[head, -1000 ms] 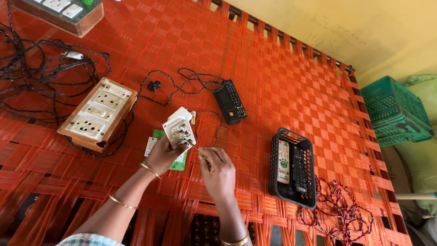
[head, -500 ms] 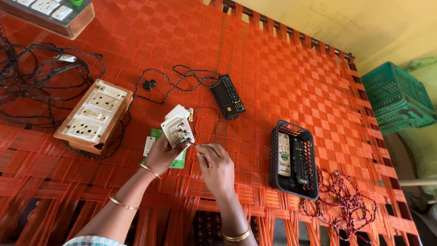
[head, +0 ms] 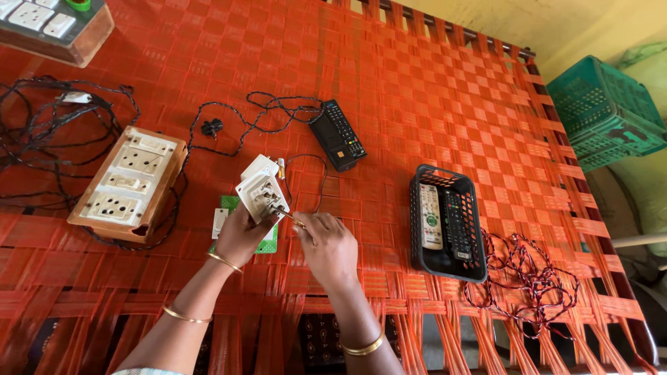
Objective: The person assembles an electrical switchboard while sitting on a woven bed. They insert sockets and switches into a plastic plate and use a screwdriver to secure the components and wiring.
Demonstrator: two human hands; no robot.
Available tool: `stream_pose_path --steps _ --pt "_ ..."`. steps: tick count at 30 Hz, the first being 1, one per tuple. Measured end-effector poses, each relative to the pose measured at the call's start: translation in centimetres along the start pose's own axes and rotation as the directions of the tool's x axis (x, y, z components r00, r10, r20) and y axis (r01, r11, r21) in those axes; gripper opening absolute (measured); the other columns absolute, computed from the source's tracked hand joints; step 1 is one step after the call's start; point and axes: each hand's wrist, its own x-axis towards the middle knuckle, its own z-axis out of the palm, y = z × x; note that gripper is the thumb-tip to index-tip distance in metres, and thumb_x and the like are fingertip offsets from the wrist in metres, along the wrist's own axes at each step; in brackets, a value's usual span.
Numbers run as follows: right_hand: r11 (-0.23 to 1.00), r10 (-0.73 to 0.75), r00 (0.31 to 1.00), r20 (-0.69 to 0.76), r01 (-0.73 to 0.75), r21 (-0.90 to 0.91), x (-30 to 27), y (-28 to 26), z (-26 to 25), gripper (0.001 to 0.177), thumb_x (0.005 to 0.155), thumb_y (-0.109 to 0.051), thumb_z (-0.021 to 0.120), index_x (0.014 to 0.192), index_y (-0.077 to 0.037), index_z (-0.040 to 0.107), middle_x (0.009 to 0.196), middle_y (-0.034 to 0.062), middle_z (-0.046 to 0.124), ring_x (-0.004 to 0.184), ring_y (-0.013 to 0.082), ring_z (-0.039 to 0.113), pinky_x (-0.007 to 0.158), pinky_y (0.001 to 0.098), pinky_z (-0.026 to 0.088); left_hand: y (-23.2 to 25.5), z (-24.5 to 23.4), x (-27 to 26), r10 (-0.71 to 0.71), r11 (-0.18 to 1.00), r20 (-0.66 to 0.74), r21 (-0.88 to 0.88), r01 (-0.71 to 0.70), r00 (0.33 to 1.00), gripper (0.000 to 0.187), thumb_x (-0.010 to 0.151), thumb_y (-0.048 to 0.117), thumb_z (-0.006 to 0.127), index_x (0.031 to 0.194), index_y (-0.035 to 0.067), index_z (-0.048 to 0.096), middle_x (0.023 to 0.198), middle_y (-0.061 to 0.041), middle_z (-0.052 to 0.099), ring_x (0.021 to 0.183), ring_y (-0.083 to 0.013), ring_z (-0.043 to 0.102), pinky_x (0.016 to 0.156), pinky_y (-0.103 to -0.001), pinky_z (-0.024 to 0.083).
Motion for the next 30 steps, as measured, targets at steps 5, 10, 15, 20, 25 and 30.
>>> stream_pose_path --steps 5,10,15,20,25,30 --pt "0.997 0.065 0.995 0.070 -0.062 -0.050 0.1 -0.2 0.2 0.023 0.095 -0.030 0.070 0.114 -0.018 0.074 0.089 0.0033 0.074 0.072 0.0207 0.072 0.057 0.0352 0.057 0.0 0.0 0.0 0.007 1.000 -0.005 0.006 -0.007 1.000 0.028 0.093 0.012 0.069 0.119 0.002 0.061 0.096 -0.004 0.074 0.081 -0.0078 0.064 0.073 -0.027 0.053" --pt "0.972 0.236 0.953 0.189 -0.230 -0.055 0.2 -1.4 -0.4 0.024 0.097 -0.034 0.065 0.113 -0.019 0.074 0.080 0.0041 0.073 0.063 0.0225 0.071 0.054 0.0382 0.054 -0.5 0.0 0.0 0.044 0.993 -0.031 0.108 -0.040 0.999 0.031 0.092 0.014 0.071 0.118 0.002 0.060 0.093 -0.006 0.075 0.077 -0.0105 0.065 0.070 -0.030 0.054" --pt "0.914 0.368 0.894 0.254 -0.398 0.075 0.1 -2.0 -0.7 0.026 0.098 -0.039 0.064 0.112 -0.019 0.074 0.065 0.0065 0.071 0.057 0.0229 0.069 0.054 0.0373 0.051 0.1 0.0 -0.1 0.065 0.986 -0.042 0.160 -0.057 0.997 0.030 0.091 0.012 0.072 0.116 0.001 0.061 0.092 -0.010 0.076 0.077 -0.0117 0.070 0.068 -0.031 0.055" --pt "0.785 0.478 0.787 0.389 -0.582 0.212 0.0 -1.0 -0.3 0.025 0.099 -0.034 0.063 0.109 -0.014 0.074 0.057 0.0066 0.059 0.046 0.0173 0.052 0.046 0.0349 0.037 1.3 0.0 -0.3 0.098 0.984 -0.060 0.157 -0.088 0.993 0.030 0.090 0.007 0.070 0.118 0.001 0.064 0.095 -0.011 0.079 0.076 -0.0177 0.072 0.066 -0.033 0.055" --pt "0.326 0.412 0.728 0.549 -0.680 0.657 -0.9 0.2 2.1 0.028 0.106 -0.025 0.060 0.105 0.002 0.069 0.061 -0.0018 0.047 0.052 0.0065 0.044 0.049 0.0256 0.035 0.6 -0.4 -0.6 0.329 0.937 -0.088 0.155 -0.313 0.940 0.036 0.090 0.000 0.066 0.126 -0.001 0.063 0.107 -0.014 0.076 0.095 -0.0171 0.074 0.078 -0.032 0.056" --pt "0.487 0.357 0.769 0.531 -0.638 0.597 -1.1 -1.0 2.7 0.028 0.103 -0.028 0.057 0.113 -0.003 0.064 0.066 -0.0026 0.051 0.054 0.0070 0.050 0.048 0.0251 0.040 -1.9 -0.9 0.3 0.123 0.992 -0.158 0.054 -0.116 0.980 0.040 0.095 0.010 0.070 0.131 0.002 0.054 0.103 -0.010 0.072 0.084 -0.0172 0.067 0.070 -0.031 0.054"
